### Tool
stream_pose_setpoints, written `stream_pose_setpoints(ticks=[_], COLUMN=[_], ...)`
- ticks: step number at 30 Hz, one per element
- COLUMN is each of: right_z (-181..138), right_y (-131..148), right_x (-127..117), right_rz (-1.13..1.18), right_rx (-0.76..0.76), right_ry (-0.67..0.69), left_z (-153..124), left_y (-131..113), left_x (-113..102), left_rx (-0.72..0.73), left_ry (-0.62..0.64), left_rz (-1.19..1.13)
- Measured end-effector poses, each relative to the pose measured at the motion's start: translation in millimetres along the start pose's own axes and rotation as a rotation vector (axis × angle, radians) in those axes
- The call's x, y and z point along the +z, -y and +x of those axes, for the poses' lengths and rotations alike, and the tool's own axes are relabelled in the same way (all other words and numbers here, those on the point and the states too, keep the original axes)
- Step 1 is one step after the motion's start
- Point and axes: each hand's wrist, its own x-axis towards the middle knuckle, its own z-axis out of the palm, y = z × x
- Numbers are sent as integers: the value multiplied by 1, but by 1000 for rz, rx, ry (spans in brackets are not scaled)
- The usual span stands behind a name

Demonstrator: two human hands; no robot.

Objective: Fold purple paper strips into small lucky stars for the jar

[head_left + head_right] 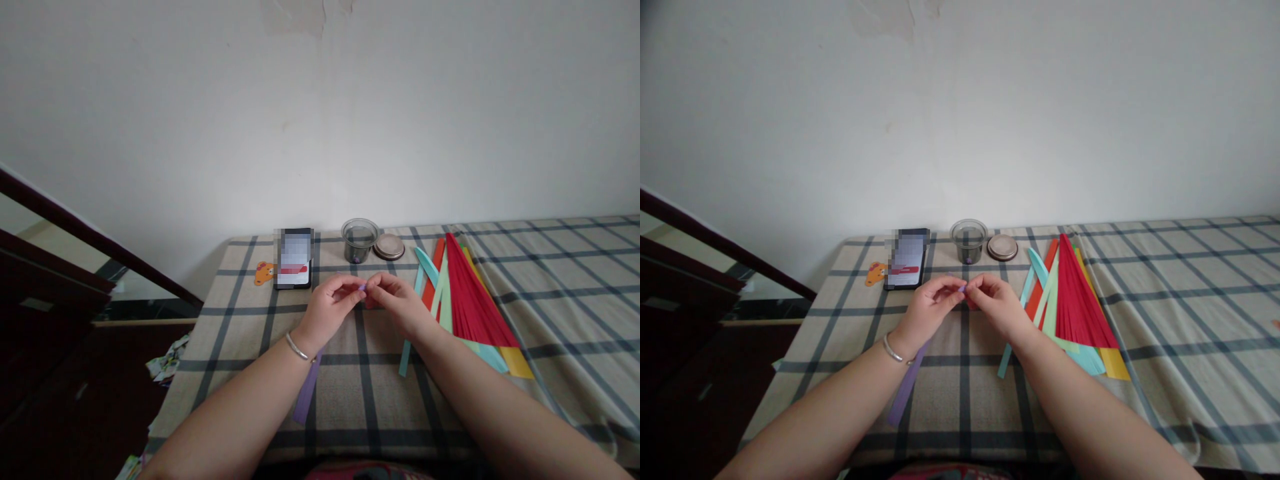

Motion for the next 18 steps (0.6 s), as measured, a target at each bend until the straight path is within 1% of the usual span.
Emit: stream_pose_setpoints(ticks=[5,7,9,11,14,18], right_z=[0,0,1,2,2,0], right_y=[0,-1,-1,0,2,2], right_x=[-1,-1,-1,0,1,0], right_rz=[244,273,268,231,94,-124], right_rx=[164,204,213,187,92,-28], right_ry=[42,70,81,76,41,-16], left_z=[0,0,0,1,1,0], left_y=[1,1,2,4,6,5], left_x=[1,1,1,1,0,-2], left_rx=[-71,-80,-78,-69,-33,99], left_ry=[6,5,-1,-10,-20,-53], left_rz=[-129,-150,-146,-125,-75,73])
